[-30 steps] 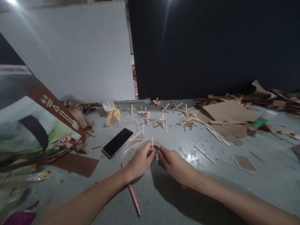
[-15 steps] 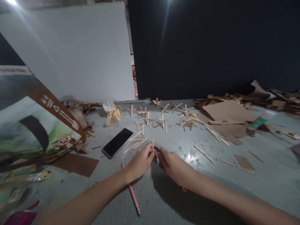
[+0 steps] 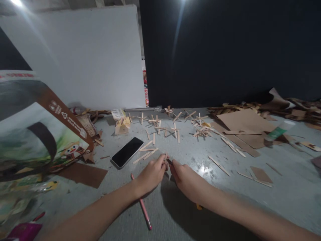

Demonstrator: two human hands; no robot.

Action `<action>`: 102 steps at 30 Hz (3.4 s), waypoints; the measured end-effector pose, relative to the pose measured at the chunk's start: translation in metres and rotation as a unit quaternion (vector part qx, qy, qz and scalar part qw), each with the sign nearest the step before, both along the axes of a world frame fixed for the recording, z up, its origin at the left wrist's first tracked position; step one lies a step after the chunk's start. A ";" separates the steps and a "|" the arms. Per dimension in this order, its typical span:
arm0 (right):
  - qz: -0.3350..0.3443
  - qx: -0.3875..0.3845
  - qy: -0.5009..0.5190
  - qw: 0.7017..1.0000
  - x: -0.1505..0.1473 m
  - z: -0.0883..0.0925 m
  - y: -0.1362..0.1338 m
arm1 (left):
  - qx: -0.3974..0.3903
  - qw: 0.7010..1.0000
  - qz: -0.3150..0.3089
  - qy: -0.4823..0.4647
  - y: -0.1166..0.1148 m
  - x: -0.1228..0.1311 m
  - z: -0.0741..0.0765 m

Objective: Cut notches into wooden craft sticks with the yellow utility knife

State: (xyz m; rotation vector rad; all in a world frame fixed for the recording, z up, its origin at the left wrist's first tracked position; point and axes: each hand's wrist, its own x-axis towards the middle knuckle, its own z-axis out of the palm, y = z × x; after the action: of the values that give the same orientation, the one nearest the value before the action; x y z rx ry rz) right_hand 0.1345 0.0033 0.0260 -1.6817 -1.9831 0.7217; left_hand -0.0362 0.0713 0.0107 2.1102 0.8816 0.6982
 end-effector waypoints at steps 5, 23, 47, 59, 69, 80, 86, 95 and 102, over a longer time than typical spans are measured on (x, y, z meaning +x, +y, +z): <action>0.007 -0.011 0.029 0.999 0.001 -0.001 0.003 | -0.063 0.998 -0.012 -0.022 0.001 0.002 -0.002; 0.000 -0.097 0.168 0.981 0.001 0.002 0.013 | -0.143 0.985 -0.003 -0.101 0.007 0.003 -0.008; 0.004 -0.077 0.129 0.989 0.003 0.005 0.010 | -0.061 0.997 -0.002 -0.051 0.008 0.003 -0.006; -0.008 -0.096 0.106 0.990 0.000 0.005 0.007 | -0.010 1.000 -0.013 0.009 0.002 0.003 0.003; -0.010 -0.101 0.128 0.987 0.000 -0.002 0.009 | -0.025 1.000 -0.009 0.001 0.000 0.004 0.002; -0.011 -0.116 0.176 0.977 0.000 0.006 0.010 | -0.036 0.999 -0.002 -0.014 0.004 0.004 -0.003; -0.012 -0.188 0.197 0.962 0.008 0.014 0.016 | -0.002 1.000 0.007 0.018 0.005 0.002 -0.006; 0.006 -0.242 0.294 0.924 0.015 0.014 0.023 | -0.009 1.000 0.010 0.015 0.006 0.002 -0.001; 0.001 -0.293 0.357 0.887 0.017 0.016 0.025 | -0.003 1.000 0.014 0.003 0.005 0.002 -0.002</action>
State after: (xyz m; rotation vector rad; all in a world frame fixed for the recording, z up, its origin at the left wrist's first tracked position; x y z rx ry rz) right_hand 0.1517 0.0279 0.0417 -1.3724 -1.2959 1.7735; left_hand -0.0342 0.0765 0.0084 2.0991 0.9166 0.7025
